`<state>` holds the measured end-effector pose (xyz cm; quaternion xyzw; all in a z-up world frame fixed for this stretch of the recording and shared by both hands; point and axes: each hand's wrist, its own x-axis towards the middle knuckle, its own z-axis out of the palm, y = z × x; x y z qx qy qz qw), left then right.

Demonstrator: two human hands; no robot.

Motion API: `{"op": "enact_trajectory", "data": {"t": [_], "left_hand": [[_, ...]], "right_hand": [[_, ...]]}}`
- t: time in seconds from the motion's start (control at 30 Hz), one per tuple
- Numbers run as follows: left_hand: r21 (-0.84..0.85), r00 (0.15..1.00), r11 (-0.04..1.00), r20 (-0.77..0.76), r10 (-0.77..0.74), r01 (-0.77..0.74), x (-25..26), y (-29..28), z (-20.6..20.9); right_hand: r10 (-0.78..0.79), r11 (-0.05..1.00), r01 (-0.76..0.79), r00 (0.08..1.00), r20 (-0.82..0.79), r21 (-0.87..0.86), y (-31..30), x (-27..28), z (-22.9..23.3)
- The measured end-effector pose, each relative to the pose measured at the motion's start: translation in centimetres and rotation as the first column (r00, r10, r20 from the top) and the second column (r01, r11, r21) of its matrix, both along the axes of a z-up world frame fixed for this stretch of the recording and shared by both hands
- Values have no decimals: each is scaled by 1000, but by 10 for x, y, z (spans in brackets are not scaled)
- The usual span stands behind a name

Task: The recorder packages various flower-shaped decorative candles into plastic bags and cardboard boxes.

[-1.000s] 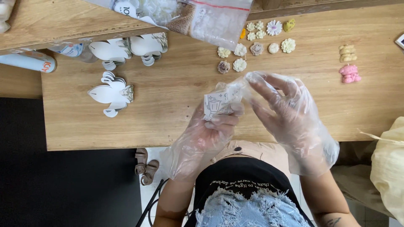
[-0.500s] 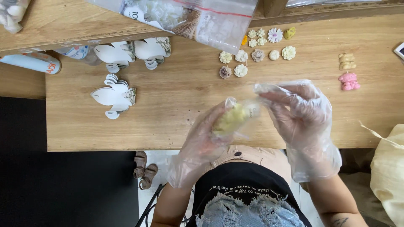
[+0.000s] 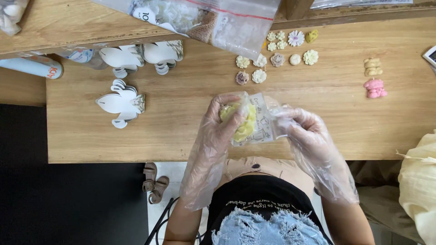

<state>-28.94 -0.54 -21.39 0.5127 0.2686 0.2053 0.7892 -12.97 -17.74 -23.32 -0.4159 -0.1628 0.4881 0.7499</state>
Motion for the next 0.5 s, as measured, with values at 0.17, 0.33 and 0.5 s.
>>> {"op": "enact_trajectory", "data": {"t": [0.17, 0.33, 0.5], "left_hand": [[-27, 1000, 999, 11, -19, 19, 2, -6, 8], [342, 988, 937, -153, -23, 75, 3, -7, 22], [276, 985, 959, -174, -22, 70, 6, -13, 30]], "right_hand": [[61, 988, -60, 998, 1, -146, -11, 0, -26], [72, 971, -49, 993, 89, -236, -3, -2, -12], [78, 970, -33, 981, 180, -240, 13, -10, 37]]}}
